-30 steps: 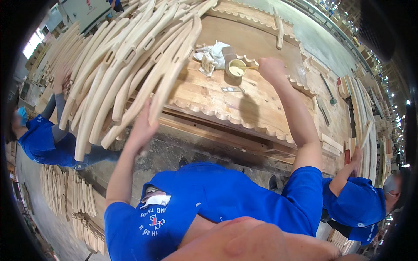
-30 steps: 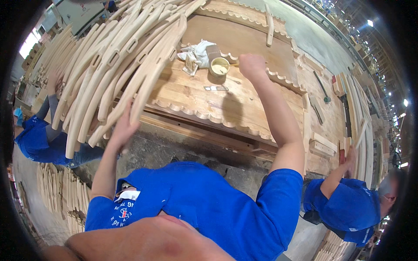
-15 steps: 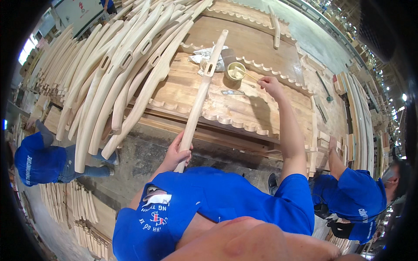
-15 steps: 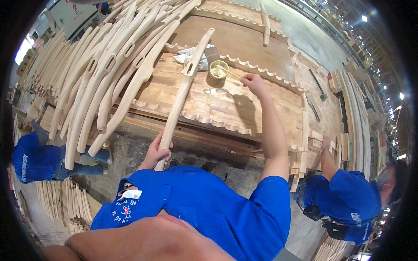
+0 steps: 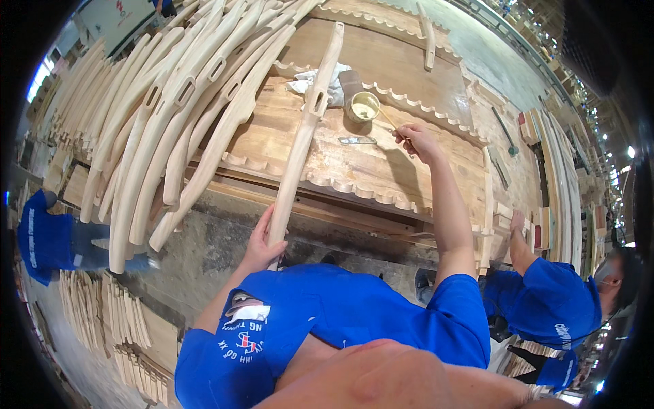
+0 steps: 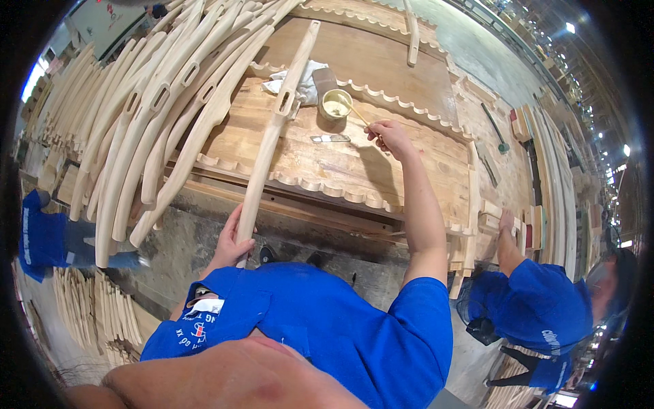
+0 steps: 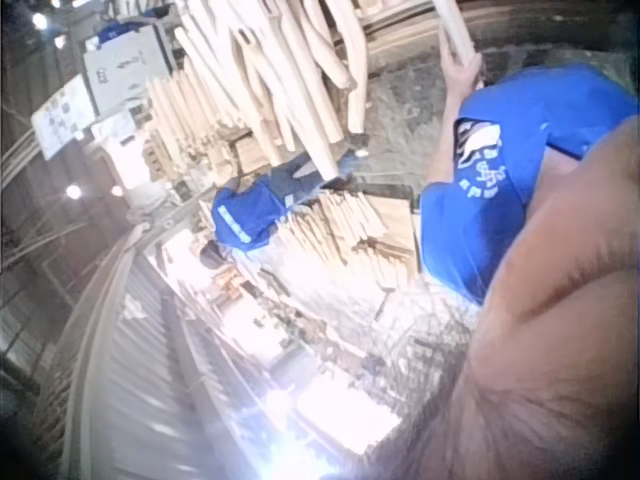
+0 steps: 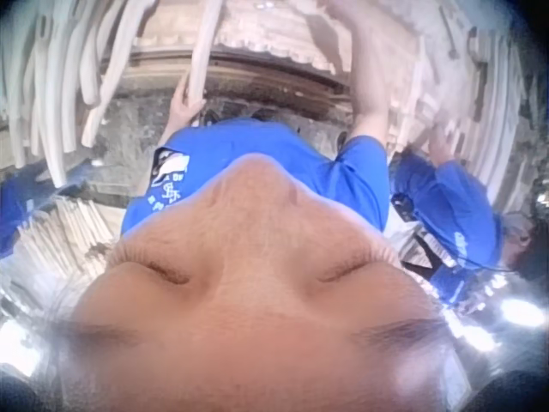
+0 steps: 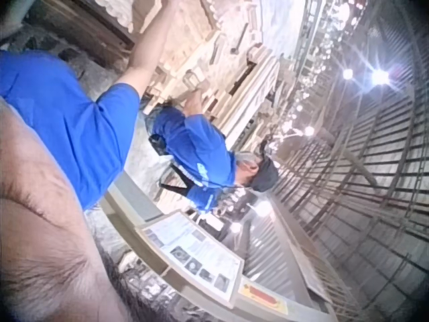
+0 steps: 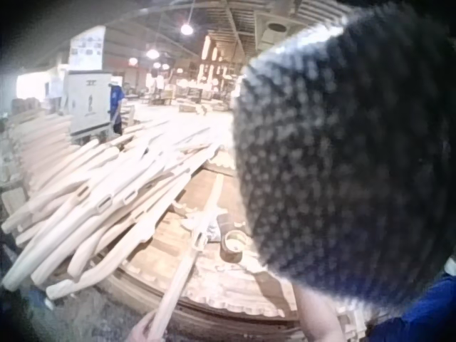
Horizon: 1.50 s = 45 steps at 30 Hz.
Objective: The person repeatedly picks up curved wooden pieces, applies a yellowish substance from a small container using a brush, and places the pieces back on the workbench. The process is repeated for multiple pieces in a workshop setting.
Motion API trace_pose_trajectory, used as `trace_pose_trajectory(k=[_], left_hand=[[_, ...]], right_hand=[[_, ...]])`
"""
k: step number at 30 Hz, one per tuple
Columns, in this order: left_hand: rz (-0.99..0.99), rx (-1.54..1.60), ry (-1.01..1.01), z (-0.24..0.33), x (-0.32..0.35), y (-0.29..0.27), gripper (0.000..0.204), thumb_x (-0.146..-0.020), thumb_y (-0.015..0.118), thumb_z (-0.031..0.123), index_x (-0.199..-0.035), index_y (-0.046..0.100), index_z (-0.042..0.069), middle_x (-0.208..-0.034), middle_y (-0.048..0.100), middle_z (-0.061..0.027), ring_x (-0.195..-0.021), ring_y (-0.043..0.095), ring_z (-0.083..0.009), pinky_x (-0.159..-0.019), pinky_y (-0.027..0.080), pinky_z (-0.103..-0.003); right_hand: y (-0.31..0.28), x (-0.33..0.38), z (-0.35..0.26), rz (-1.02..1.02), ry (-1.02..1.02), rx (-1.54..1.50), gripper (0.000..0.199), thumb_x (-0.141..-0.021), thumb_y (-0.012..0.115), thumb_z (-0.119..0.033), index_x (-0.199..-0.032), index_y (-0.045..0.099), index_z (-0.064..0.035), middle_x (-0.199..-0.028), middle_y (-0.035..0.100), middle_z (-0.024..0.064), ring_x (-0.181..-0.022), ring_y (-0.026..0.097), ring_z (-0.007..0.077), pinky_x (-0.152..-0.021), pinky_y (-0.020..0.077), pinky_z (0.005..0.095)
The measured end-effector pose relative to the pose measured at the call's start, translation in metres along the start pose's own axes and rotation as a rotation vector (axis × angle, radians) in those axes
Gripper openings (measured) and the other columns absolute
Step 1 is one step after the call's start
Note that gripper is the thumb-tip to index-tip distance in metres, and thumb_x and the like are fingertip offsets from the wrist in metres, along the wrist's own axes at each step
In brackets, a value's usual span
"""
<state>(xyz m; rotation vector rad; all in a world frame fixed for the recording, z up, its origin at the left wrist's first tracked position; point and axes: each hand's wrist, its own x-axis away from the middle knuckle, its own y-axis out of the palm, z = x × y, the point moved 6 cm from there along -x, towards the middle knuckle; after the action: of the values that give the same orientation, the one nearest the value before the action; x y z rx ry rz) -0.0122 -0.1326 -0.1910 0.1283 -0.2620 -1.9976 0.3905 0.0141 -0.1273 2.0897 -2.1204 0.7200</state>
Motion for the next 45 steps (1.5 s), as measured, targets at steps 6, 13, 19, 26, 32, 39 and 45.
trace_pose_trajectory(k=[6, 13, 19, 26, 32, 39, 45], left_hand=[[0.006, 0.23, -0.213, -0.006, 0.0, 0.017, 0.086, -0.074, 0.059, -0.004, -0.145, 0.014, 0.013, -0.096, 0.05, -0.0077, -0.058, 0.052, -0.0113, -0.048, 0.046, -0.024], [0.024, 0.182, -0.221, -0.005, 0.003, 0.019, 0.085, -0.074, 0.058, -0.002, -0.145, 0.014, 0.013, -0.095, 0.05, -0.0075, -0.057, 0.052, -0.0107, -0.047, 0.045, -0.023], [0.011, 0.281, -0.23, -0.002, 0.002, 0.026, 0.085, -0.074, 0.056, -0.003, -0.145, 0.014, 0.014, -0.096, 0.05, -0.007, -0.057, 0.052, -0.0111, -0.047, 0.045, -0.023], [0.017, 0.298, -0.245, 0.002, 0.004, 0.028, 0.083, -0.074, 0.053, -0.003, -0.145, 0.014, 0.014, -0.095, 0.05, -0.0066, -0.057, 0.053, -0.0117, -0.046, 0.045, -0.024], [0.005, 0.33, -0.222, -0.001, 0.004, 0.03, 0.081, -0.073, 0.053, -0.003, -0.144, 0.017, 0.013, -0.094, 0.049, -0.0065, -0.057, 0.053, -0.0121, -0.046, 0.045, -0.024], [0.016, 0.359, -0.215, 0.002, 0.004, 0.033, 0.08, -0.073, 0.053, -0.004, -0.144, 0.018, 0.012, -0.094, 0.049, -0.0066, -0.057, 0.053, -0.0119, -0.046, 0.045, -0.024], [0.03, 0.353, -0.224, 0.004, 0.003, 0.036, 0.08, -0.073, 0.055, -0.002, -0.143, 0.019, 0.011, -0.094, 0.049, -0.007, -0.055, 0.052, -0.0117, -0.045, 0.044, -0.024]], right_hand=[[-0.004, -0.003, -0.011, 0.23, -0.4, 0.237, 0.021, -0.086, 0.056, -0.019, -0.093, 0.061, -0.001, -0.071, 0.058, 0.0024, -0.061, 0.05, 0.0081, -0.054, 0.0403, 0.0229], [0.053, 0.002, -0.079, 0.07, -0.52, 0.35, 0.025, -0.083, 0.059, -0.022, -0.091, 0.064, 0.0009, -0.071, 0.061, 0.0051, -0.066, 0.054, 0.0113, -0.06, 0.0431, 0.027], [0.074, -0.012, -0.077, 0.189, -0.609, 0.465, 0.023, -0.081, 0.06, -0.023, -0.09, 0.066, -0.0023, -0.075, 0.064, 0.0122, -0.066, 0.06, 0.0202, -0.063, 0.046, 0.0319], [0.092, 0.013, -0.09, 0.43, -0.831, 0.673, 0.014, -0.081, 0.061, -0.022, -0.088, 0.064, -0.0091, -0.079, 0.064, 0.0092, -0.071, 0.062, 0.0271, -0.061, 0.0478, 0.0367], [0.102, 0.026, -0.095, 0.394, -0.9, 0.73, 0.011, -0.083, 0.058, -0.022, -0.086, 0.062, -0.0121, -0.08, 0.062, 0.0076, -0.071, 0.061, 0.0282, -0.06, 0.0479, 0.0391], [0.104, 0.031, -0.092, 0.414, -1.007, 0.8, 0.008, -0.082, 0.058, -0.02, -0.083, 0.06, -0.0118, -0.078, 0.061, 0.0069, -0.069, 0.06, 0.0285, -0.058, 0.0478, 0.0387], [0.102, 0.024, -0.105, 0.517, -1.057, 0.834, 0.007, -0.081, 0.059, -0.019, -0.082, 0.06, -0.0124, -0.073, 0.058, 0.006, -0.069, 0.059, 0.0265, -0.057, 0.0473, 0.0382]])
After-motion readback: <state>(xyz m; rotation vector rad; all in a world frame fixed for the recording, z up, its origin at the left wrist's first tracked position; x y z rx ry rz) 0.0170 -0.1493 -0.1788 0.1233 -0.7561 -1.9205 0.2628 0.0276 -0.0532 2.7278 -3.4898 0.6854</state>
